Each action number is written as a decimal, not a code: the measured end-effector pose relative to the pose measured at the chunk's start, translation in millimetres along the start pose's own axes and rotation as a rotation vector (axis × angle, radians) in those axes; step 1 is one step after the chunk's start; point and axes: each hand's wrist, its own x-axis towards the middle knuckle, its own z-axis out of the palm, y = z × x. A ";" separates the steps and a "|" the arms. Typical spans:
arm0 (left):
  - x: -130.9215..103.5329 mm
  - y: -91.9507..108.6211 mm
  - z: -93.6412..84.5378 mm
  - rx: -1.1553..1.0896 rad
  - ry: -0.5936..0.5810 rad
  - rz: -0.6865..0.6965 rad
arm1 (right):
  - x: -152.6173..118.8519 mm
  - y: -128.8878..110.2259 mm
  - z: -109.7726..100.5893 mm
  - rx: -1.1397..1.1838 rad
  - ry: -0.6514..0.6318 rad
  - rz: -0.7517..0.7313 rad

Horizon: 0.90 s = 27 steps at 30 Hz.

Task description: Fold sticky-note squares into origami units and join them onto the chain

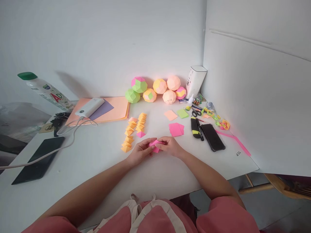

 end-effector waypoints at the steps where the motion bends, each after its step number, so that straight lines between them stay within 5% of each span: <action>1: 0.4 -0.8 -0.4 -0.001 0.000 0.002 | 0.0 0.5 -0.6 0.008 -0.029 0.012; 16: -1.6 3.5 -1.9 -0.003 -0.042 -0.009 | -2.6 -7.7 1.4 -0.019 -0.035 -0.061; 27: -2.9 1.3 1.2 0.094 0.023 0.008 | 0.0 1.9 1.3 0.011 0.146 -0.088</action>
